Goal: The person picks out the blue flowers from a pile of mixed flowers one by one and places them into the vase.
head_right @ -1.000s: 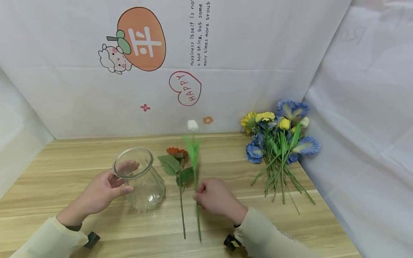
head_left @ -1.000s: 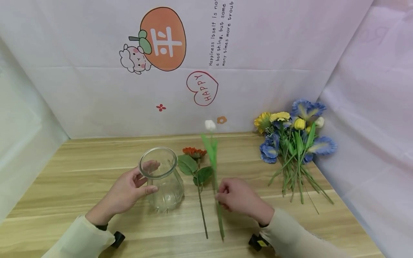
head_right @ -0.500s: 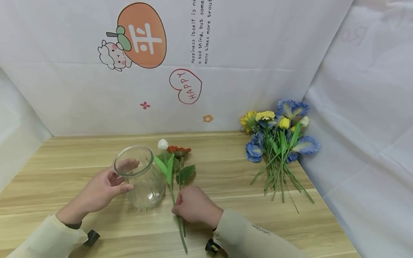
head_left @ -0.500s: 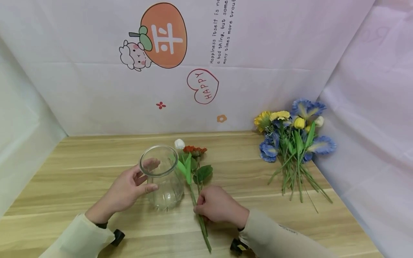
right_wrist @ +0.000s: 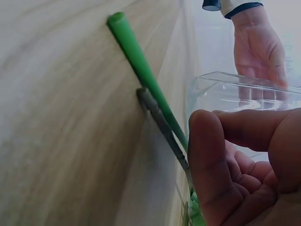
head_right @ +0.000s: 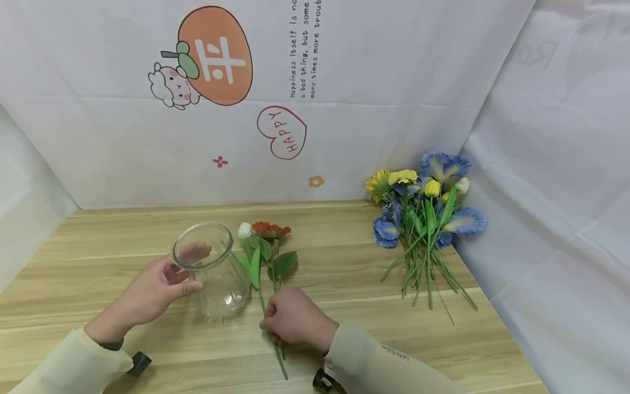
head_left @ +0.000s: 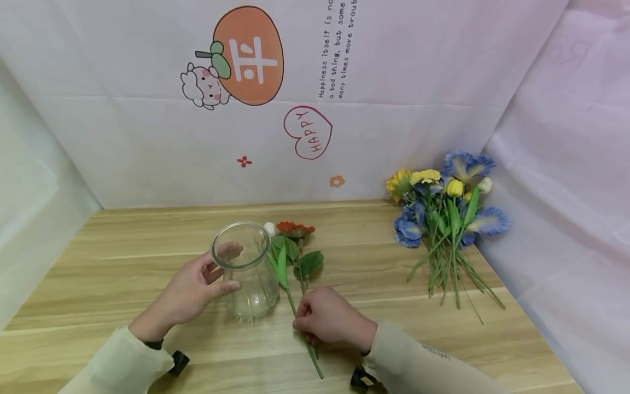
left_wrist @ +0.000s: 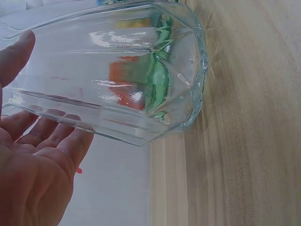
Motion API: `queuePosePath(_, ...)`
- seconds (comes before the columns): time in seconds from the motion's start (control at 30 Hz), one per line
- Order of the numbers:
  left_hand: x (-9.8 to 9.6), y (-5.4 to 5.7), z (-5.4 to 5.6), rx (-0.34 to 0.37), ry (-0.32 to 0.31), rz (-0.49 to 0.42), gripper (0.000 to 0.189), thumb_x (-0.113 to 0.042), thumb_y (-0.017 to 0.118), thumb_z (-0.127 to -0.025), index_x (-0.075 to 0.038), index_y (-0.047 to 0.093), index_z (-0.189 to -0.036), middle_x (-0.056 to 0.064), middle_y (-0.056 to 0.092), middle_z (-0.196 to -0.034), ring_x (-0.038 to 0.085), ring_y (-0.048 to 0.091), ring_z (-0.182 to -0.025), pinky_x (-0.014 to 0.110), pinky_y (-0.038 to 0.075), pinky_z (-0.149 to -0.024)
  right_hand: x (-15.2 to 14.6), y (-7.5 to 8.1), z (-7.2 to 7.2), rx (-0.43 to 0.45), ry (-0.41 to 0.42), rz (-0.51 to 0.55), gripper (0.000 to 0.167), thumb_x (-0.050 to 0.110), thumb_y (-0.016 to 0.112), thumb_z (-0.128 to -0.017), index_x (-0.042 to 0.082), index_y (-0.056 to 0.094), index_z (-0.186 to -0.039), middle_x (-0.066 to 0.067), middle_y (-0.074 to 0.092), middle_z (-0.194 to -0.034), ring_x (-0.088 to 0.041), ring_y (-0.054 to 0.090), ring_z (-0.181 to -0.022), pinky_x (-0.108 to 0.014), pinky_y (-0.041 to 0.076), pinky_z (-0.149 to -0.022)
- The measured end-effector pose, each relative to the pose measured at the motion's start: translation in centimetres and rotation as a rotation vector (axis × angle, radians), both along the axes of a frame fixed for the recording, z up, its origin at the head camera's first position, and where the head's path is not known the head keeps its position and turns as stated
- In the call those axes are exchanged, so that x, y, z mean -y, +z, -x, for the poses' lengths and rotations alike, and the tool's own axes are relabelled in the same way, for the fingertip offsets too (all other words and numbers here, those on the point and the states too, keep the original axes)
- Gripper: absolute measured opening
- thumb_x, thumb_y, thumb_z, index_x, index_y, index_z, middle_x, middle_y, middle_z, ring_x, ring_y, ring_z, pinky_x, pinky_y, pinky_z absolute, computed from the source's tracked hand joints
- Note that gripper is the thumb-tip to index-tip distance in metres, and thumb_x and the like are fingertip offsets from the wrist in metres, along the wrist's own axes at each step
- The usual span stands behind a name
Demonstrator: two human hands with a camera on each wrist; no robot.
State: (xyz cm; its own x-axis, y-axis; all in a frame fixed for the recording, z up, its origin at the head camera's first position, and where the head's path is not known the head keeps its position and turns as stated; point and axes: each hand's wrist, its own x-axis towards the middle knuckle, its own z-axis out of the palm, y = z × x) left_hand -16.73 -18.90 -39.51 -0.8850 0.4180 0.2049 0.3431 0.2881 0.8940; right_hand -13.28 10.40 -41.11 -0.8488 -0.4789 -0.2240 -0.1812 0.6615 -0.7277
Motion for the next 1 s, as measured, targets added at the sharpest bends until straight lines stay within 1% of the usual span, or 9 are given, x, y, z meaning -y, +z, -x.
queuePosePath(0.17,0.2,0.0,0.0,0.001,0.005,0.002,0.074,-0.02,0.08,-0.086,-0.003,0.043,-0.148,0.011,0.047,-0.148,0.026,0.041,-0.137,0.022,0.036,-0.105,-0.7,-0.4,0.3,0.009,0.006,0.019,0.021,0.015,0.07,-0.094,0.016,0.066,-0.074,0.003,0.063,-0.058,-0.016,0.062,-0.051,-0.027,0.052,-0.054)
queuePosePath(0.3,0.2,-0.1,0.0,-0.003,0.006,-0.002,0.072,-0.019,0.08,-0.086,-0.005,0.044,-0.147,0.011,0.048,-0.147,0.026,0.042,-0.137,0.02,0.037,-0.104,-2.4,-0.8,1.2,-0.062,-0.028,-0.005,0.017,0.016,0.067,-0.094,0.018,0.065,-0.078,0.007,0.063,-0.063,-0.014,0.06,-0.055,-0.029,0.051,-0.052)
queuePosePath(0.4,0.1,-0.1,0.0,0.0,0.004,-0.007,0.071,-0.019,0.081,-0.086,-0.006,0.045,-0.146,0.011,0.048,-0.147,0.025,0.042,-0.137,0.021,0.037,-0.104,-4.7,-0.9,2.1,-0.117,-0.107,-0.032,0.014,0.015,0.065,-0.095,0.016,0.065,-0.081,0.007,0.062,-0.066,-0.014,0.059,-0.057,-0.031,0.05,-0.051)
queuePosePath(0.53,0.0,0.0,0.0,0.006,-0.003,-0.004,0.072,-0.02,0.081,-0.085,-0.005,0.045,-0.146,0.011,0.048,-0.147,0.025,0.042,-0.137,0.022,0.037,-0.105,-8.6,-0.6,3.1,-0.15,-0.256,-0.078,0.01,0.012,0.064,-0.096,0.012,0.066,-0.086,0.003,0.061,-0.067,-0.016,0.058,-0.057,-0.033,0.049,-0.05)
queuePosePath(0.7,-0.2,0.0,0.1,0.012,-0.007,-0.002,0.071,-0.019,0.081,-0.086,-0.005,0.045,-0.146,0.01,0.048,-0.147,0.025,0.041,-0.137,0.025,0.036,-0.106,-14.3,1.1,4.0,-0.187,-0.41,-0.142,0.01,0.015,0.063,-0.098,0.007,0.069,-0.098,-0.001,0.062,-0.071,-0.018,0.059,-0.062,-0.034,0.048,-0.053)
queuePosePath(0.83,-0.1,0.0,0.1,-0.002,-0.005,0.005,0.069,-0.017,0.08,-0.087,-0.004,0.045,-0.146,0.013,0.048,-0.147,0.029,0.041,-0.137,0.032,0.036,-0.107,-18.4,2.5,4.0,-0.171,-0.485,-0.142,0.022,0.019,0.059,-0.101,0.001,0.067,-0.11,-0.009,0.067,-0.083,-0.024,0.063,-0.07,-0.037,0.05,-0.057)
queuePosePath(0.9,-0.1,0.0,0.0,-0.004,-0.001,0.01,0.069,-0.018,0.08,-0.087,-0.004,0.046,-0.146,0.013,0.048,-0.147,0.029,0.041,-0.137,0.032,0.037,-0.107,-20.2,2.8,3.7,-0.178,-0.512,-0.181,0.026,0.021,0.057,-0.102,-0.002,0.065,-0.113,-0.013,0.068,-0.089,-0.026,0.064,-0.073,-0.039,0.051,-0.058)
queuePosePath(0.97,0.0,0.0,0.0,0.003,0.001,0.013,0.069,-0.018,0.08,-0.087,-0.005,0.046,-0.146,0.012,0.048,-0.147,0.028,0.041,-0.137,0.029,0.037,-0.106,-21.8,2.8,3.4,-0.232,-0.521,-0.264,0.028,0.019,0.056,-0.101,-0.005,0.065,-0.112,-0.016,0.068,-0.092,-0.027,0.063,-0.073,-0.042,0.052,-0.059)
queuePosePath(1.0,0.0,0.0,-0.1,0.01,0.001,0.013,0.07,-0.019,0.08,-0.087,-0.006,0.046,-0.146,0.011,0.048,-0.147,0.027,0.041,-0.137,0.027,0.037,-0.106,-22.4,2.8,3.2,-0.247,-0.528,-0.311,0.025,0.018,0.055,-0.1,-0.005,0.064,-0.103,-0.015,0.065,-0.084,-0.026,0.06,-0.068,-0.041,0.049,-0.056)
